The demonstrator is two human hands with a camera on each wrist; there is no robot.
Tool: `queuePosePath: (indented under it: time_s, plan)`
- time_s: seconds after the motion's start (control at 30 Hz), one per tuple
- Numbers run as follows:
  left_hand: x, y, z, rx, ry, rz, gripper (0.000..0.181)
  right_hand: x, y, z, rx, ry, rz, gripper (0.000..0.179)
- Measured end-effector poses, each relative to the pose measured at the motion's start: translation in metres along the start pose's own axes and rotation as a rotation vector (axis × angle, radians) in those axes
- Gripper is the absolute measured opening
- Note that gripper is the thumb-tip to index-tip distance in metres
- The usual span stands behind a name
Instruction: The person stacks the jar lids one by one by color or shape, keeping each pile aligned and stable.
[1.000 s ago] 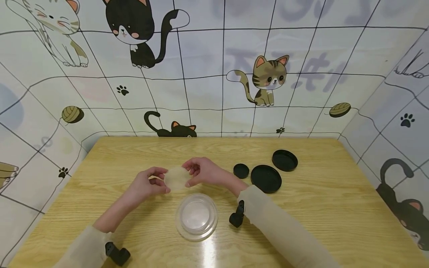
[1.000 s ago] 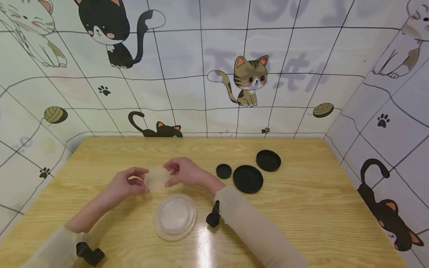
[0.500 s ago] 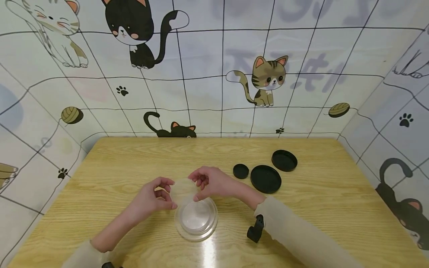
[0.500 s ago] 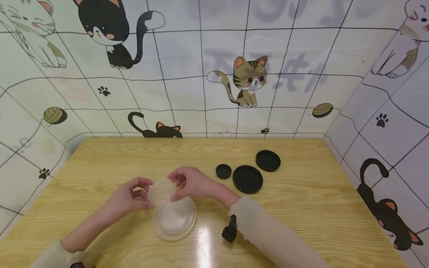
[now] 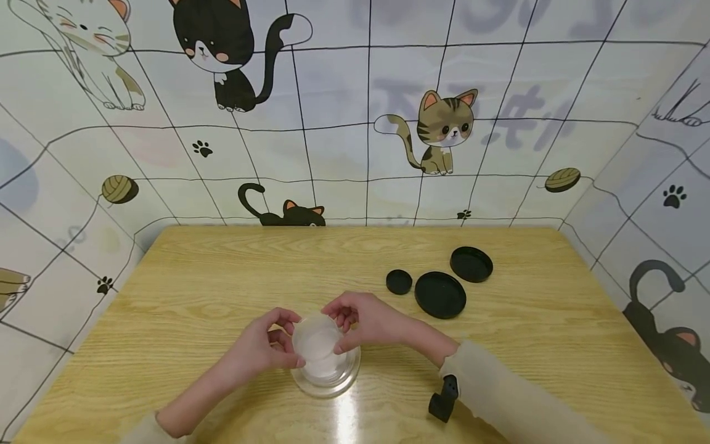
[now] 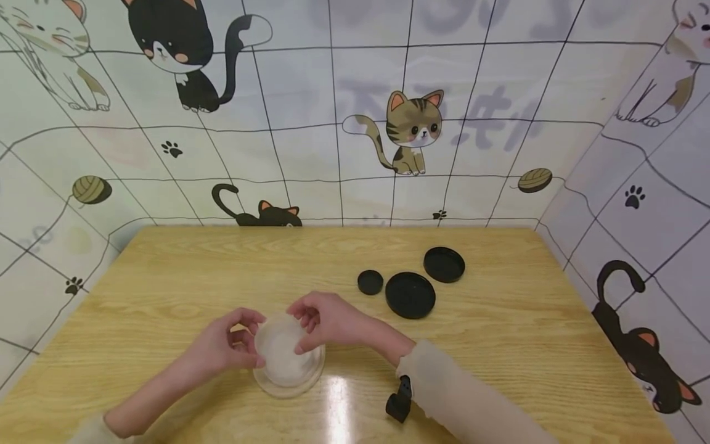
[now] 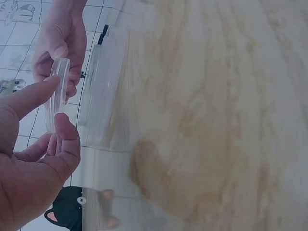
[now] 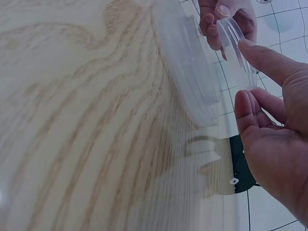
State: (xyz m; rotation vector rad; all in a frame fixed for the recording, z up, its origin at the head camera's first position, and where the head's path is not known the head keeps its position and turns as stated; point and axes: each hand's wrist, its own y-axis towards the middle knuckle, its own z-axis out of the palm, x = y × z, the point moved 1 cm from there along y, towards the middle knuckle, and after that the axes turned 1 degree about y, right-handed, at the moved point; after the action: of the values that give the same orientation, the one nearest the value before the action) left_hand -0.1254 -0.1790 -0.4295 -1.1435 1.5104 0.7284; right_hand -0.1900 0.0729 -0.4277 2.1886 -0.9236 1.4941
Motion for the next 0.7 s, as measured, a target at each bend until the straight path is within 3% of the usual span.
queuePosePath:
  time_s: [0.7]
  plan:
    - [0.009,0.0,0.014,0.032,0.086,0.023,0.065,-0.011,-0.012,0.008,0.012,-0.016,0.019,0.054]
